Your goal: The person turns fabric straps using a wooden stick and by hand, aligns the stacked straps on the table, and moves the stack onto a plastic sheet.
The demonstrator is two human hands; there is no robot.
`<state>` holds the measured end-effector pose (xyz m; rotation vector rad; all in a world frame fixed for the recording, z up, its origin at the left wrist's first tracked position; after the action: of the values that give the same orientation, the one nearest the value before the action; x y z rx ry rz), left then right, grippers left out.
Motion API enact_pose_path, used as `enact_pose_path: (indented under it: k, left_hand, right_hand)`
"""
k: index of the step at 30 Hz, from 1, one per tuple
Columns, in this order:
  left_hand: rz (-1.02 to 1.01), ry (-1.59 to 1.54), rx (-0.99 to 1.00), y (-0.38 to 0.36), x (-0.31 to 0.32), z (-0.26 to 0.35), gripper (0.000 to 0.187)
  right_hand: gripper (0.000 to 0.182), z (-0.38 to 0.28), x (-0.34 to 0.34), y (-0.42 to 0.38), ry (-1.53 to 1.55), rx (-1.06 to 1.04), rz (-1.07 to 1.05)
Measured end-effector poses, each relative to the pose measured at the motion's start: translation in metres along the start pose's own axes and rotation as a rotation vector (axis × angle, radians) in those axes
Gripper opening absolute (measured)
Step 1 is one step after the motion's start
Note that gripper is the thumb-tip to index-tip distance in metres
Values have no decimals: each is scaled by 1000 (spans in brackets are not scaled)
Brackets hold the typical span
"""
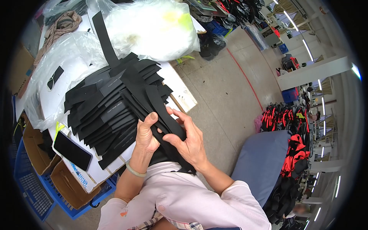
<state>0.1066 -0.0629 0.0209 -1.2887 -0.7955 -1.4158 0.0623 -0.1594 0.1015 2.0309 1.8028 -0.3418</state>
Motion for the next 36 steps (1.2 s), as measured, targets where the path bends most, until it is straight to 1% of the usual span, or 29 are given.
enact_pose_path:
  k: [3, 4, 5, 6, 7, 9, 10, 13, 14, 18, 21, 22, 26, 27, 28, 29, 31, 32, 35, 36]
  left_hand:
    - [10, -93, -54, 1, -3, -1, 34]
    - [18, -108, -83, 1, -10, -4, 35]
    - [24, -122, -113, 0, -14, -7, 36]
    - [8, -135, -124, -2, -12, -8, 42]
    - [31, -117, -115, -3, -12, -9, 42]
    - [75, -85, -94, -7, -7, -8, 43]
    - [50, -65, -86, -8, 0, -4, 46]
    - [3, -39, -79, -10, 6, -1, 49]
    - [5, -38, -84, -10, 5, 0, 50]
    - [7, -5, -101, -12, 4, 3, 51]
    - [19, 11, -65, -12, 4, 4, 49]
    - [28, 11, -41, -11, 3, 5, 48]
    - [122, -7, -33, -13, 1, 10, 40]
    - [158, 9, -17, -14, -1, 9, 38]
    - [193, 27, -6, -15, -5, 9, 36]
    - [187, 50, 9, -15, -6, 9, 35]
    - [167, 96, 40, -12, -7, 11, 34]
    - [146, 103, 46, -11, -6, 12, 33]
    - [111, 123, 61, -10, -1, 12, 33]
    - [114, 130, 63, -10, 2, 10, 32]
  right_hand:
    - [52, -8, 1, 13, -79, -210, 91]
    - [49, -16, 2, 19, -135, -186, 105]
    - [48, -24, 5, 29, -104, -231, 100]
    - [47, -30, 9, 42, -73, -276, 98]
    - [46, -36, 11, 52, -43, -322, 97]
    - [38, -38, 15, 69, -82, -331, -79]
    - [34, -39, 19, 72, -101, -337, -171]
    - [23, -25, 22, 79, 256, -52, -215]
    - [16, -23, 21, 83, 367, -36, -180]
    - [11, -42, 25, 99, 290, -251, -208]
    - [10, -40, 33, 101, 350, -129, -205]
    - [10, -44, 33, 101, 382, -160, -164]
    - [13, -58, 16, 89, 234, -280, 126]
    - [14, -65, 9, 87, 207, -344, 150]
    - [14, -71, 3, 88, 205, -326, 148]
    - [14, -80, -5, 88, 202, -307, 150]
    - [12, -97, -20, 92, 30, -337, 79]
    - [15, -110, -23, 92, -156, -468, 42]
    - [17, -117, -13, 86, -513, -678, -125]
    - [18, -115, -3, 79, -537, -704, -173]
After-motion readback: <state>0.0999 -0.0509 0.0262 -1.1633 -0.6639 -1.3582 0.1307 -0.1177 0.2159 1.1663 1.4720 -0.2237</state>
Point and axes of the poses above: each hand's wrist, its own y-axis towards the middle knuckle, its own x-axis out of the palm, z = x × y, the point moved 7 cm from there along y, towards the middle knuckle, and after that the axes turned 7 degrees about z, right-handed, at the moved point
